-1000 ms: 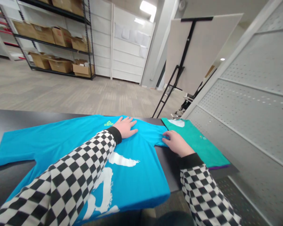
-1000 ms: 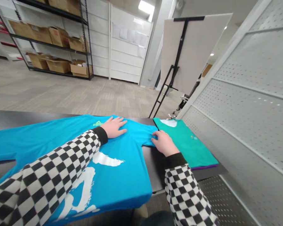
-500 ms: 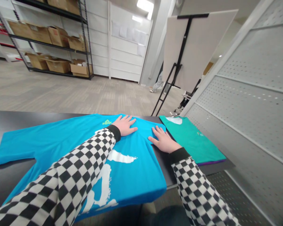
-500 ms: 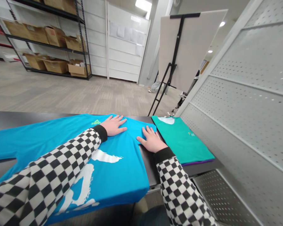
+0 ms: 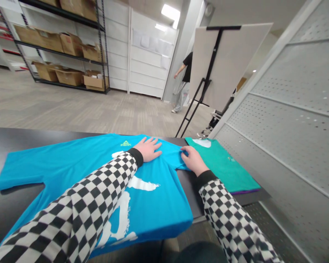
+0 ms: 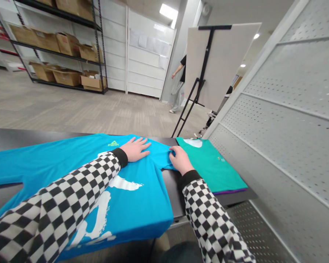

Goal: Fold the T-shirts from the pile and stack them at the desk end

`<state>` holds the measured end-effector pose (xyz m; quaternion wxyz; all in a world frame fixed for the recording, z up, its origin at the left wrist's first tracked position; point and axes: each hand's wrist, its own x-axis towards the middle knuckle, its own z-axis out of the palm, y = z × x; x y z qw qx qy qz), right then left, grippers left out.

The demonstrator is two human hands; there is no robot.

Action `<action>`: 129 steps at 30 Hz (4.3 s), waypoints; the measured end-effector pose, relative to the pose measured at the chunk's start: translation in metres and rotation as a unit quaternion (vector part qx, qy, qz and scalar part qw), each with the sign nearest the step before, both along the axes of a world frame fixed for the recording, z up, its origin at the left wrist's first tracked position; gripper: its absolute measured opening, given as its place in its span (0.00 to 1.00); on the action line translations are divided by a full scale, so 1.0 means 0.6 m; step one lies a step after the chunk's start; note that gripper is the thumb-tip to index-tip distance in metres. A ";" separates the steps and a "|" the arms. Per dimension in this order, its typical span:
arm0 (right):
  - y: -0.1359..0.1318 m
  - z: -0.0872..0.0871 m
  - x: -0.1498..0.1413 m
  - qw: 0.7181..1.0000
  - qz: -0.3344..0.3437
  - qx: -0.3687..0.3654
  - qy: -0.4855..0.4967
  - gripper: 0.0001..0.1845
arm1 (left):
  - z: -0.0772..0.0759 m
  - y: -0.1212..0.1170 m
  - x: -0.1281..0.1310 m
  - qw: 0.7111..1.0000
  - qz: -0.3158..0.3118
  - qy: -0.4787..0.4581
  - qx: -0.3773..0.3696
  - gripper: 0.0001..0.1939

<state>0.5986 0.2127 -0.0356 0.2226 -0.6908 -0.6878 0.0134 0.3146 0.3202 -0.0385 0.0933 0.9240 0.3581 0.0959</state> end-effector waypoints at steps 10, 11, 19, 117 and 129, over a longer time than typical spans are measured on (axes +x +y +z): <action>0.061 0.033 0.024 0.965 -0.171 -0.082 -0.184 0.25 | -0.007 0.000 -0.003 1.000 0.009 -0.004 -0.011 0.35; 0.067 0.035 0.026 0.965 -0.171 -0.099 -0.174 0.25 | -0.007 -0.001 -0.003 1.000 0.010 -0.002 -0.014 0.35; 0.054 0.024 0.059 0.969 -0.197 -0.125 -0.084 0.23 | -0.005 -0.003 -0.002 1.000 0.008 0.001 -0.015 0.35; 0.069 -0.073 0.070 0.978 -0.029 -0.158 -0.133 0.47 | -0.004 0.005 0.000 0.997 0.079 0.018 -0.019 0.42; 0.039 -0.046 0.049 0.973 -0.012 -0.166 -0.161 0.32 | -0.005 0.006 0.000 0.996 0.082 0.012 -0.016 0.41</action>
